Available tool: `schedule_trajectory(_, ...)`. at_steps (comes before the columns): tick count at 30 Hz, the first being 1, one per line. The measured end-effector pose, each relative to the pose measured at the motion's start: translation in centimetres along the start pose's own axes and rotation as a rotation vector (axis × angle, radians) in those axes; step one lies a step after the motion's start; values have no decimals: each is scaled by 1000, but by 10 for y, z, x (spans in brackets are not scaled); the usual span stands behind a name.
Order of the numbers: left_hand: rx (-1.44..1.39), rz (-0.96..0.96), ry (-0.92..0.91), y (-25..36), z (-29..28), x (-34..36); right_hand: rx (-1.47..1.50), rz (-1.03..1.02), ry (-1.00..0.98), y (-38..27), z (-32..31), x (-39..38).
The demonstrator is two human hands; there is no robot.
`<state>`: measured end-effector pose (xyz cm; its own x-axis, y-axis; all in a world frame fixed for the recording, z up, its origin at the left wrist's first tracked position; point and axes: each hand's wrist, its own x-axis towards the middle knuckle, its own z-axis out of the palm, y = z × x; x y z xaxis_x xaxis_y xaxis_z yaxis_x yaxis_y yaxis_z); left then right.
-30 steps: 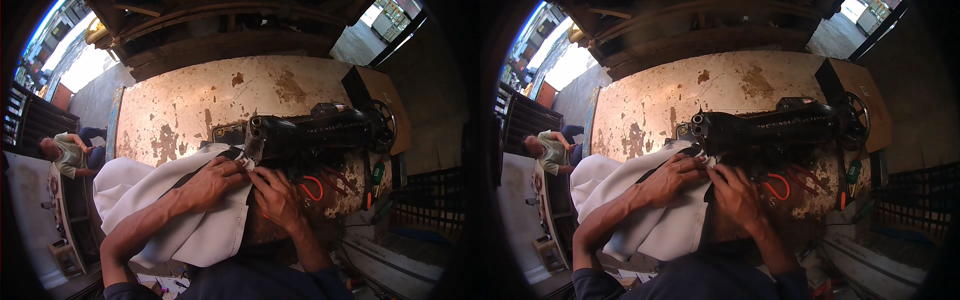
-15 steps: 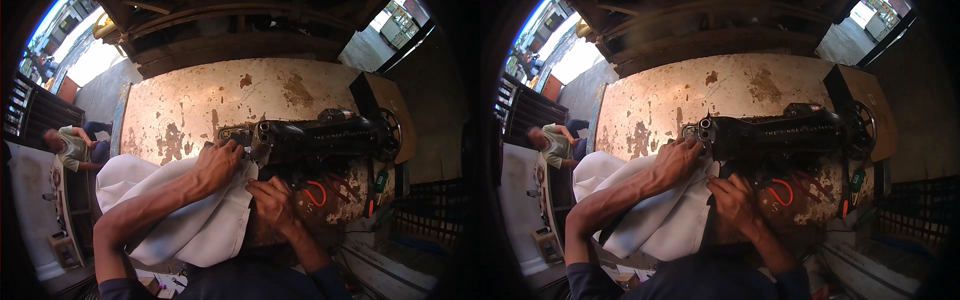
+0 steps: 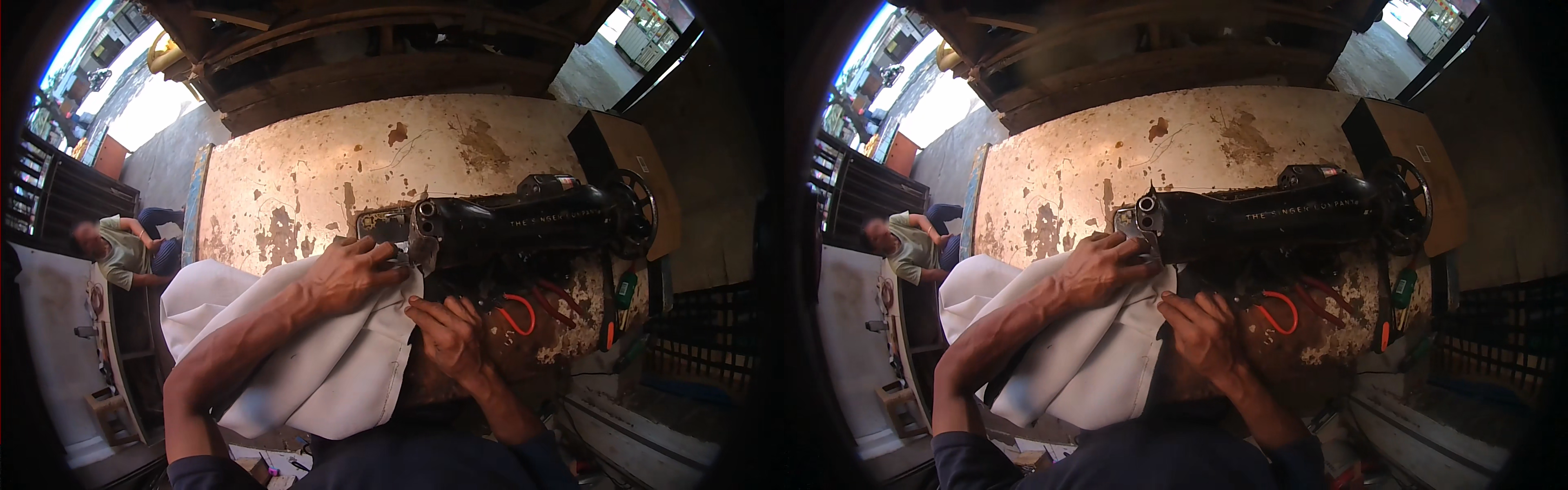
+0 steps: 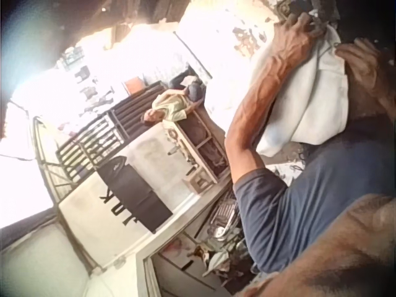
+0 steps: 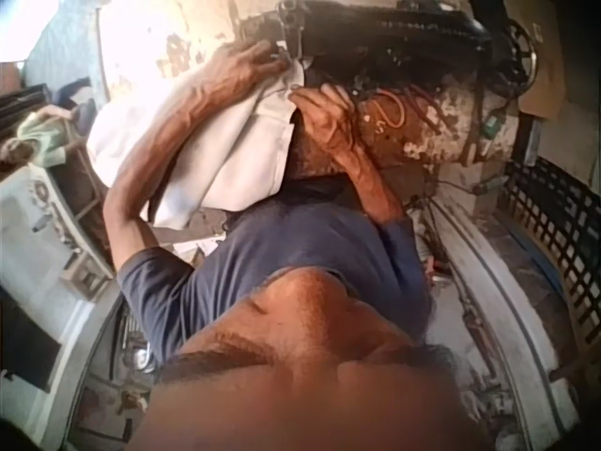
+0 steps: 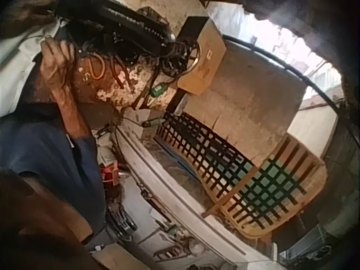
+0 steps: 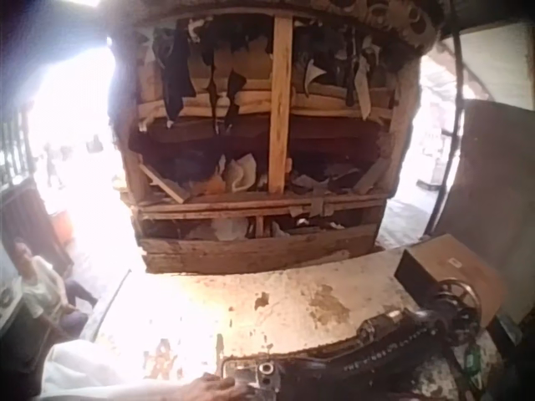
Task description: The person trims the edge of a piece of white fabric using shears and then feeds the fabric through a vintage sewing machine, while another person assists by holding the other end of the fabric.
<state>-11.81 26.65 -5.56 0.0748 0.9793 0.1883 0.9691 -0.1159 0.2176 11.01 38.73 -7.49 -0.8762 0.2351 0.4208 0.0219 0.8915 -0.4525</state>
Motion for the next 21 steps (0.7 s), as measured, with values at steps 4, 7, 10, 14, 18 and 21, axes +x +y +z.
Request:
schedule_trajectory(4,16,7,-23,1,1,3,-27,18,-12,0,1,0)
schedule_trajectory(7,-86,-22,24,-2,4,6,-31,29,-17,-1,1,0)
schedule_trajectory(10,-82,-43,39,1,0,7,-37,65,-26,-2,-1,1)
schedule_trajectory(14,-77,-83,32,0,3,6,-24,98,-14,-1,-2,5)
schedule_trajectory(18,-121,-116,30,-3,7,3,4,100,10,3,-1,11)
schedule_trajectory(21,-112,-79,108,-4,14,2,28,109,25,4,-3,14)
